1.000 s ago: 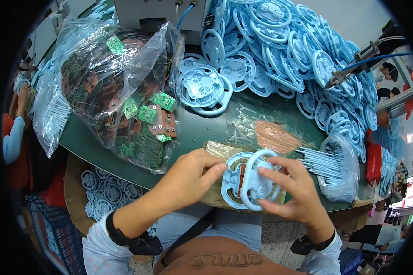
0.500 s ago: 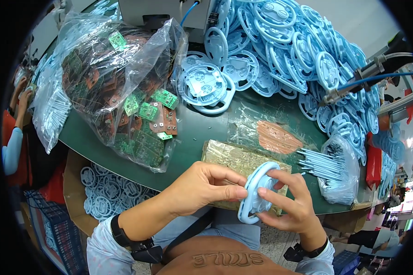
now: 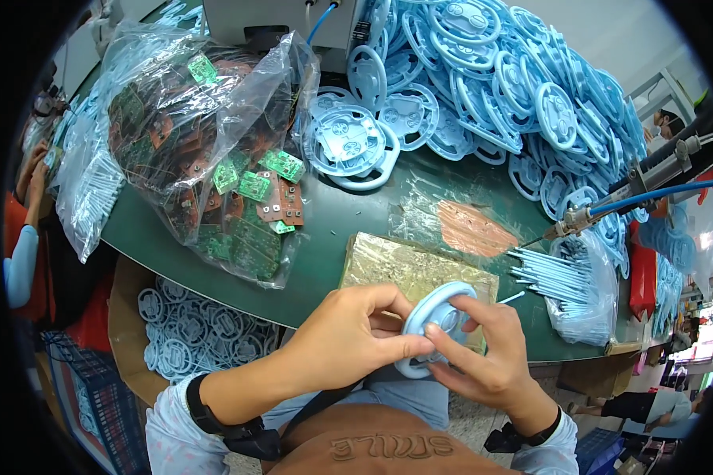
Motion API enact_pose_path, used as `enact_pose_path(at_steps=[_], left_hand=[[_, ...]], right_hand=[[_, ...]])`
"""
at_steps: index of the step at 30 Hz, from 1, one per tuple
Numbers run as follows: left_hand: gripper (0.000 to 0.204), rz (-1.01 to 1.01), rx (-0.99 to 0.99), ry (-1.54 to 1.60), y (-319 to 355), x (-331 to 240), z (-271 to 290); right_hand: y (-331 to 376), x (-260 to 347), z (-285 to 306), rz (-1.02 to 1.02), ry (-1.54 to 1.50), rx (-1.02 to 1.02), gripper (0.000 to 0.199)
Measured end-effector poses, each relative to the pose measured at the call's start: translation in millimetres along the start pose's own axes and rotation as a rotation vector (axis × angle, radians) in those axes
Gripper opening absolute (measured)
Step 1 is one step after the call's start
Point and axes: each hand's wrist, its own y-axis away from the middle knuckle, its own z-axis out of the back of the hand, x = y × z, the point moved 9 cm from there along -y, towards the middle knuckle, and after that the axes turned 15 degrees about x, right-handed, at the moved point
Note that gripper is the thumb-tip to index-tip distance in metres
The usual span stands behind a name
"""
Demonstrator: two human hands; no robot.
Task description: Assemble plastic toy steering wheels by attaching internal components and using an pneumatic press.
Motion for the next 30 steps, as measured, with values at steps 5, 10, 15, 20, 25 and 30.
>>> enact_pose_path(at_steps=[5, 10, 15, 20, 25, 30], left_hand=[[0.029, -0.122, -0.026, 0.134, 7, -2, 9], [0.038, -0.306, -0.084, 0.249, 9, -5, 2], [0.051, -0.184, -0.138, -0.193, 9, -9, 9], [0.05, -0.454, -0.175, 0.026, 17, -32, 12], [0.051, -0.62, -0.196, -0.003, 20, -39, 7], [0.051, -0.55, -0.188, 0.115, 16, -25, 10]], right_hand=[[65, -34, 9, -0.326, -0.315, -0.228, 0.03], [48, -52, -46, -0.555, -1.523, -0.493, 0.031], [7, -50, -9, -0.417, -0.919, -0.242, 0.02], [-6, -45, -7, -0.322, -1.236, -0.28, 0.045], [-6, -35, -38, -0.346, -1.173, -0.114, 0.037], [-5, -28, -26, -0.251, -0.877, -0.149, 0.033]])
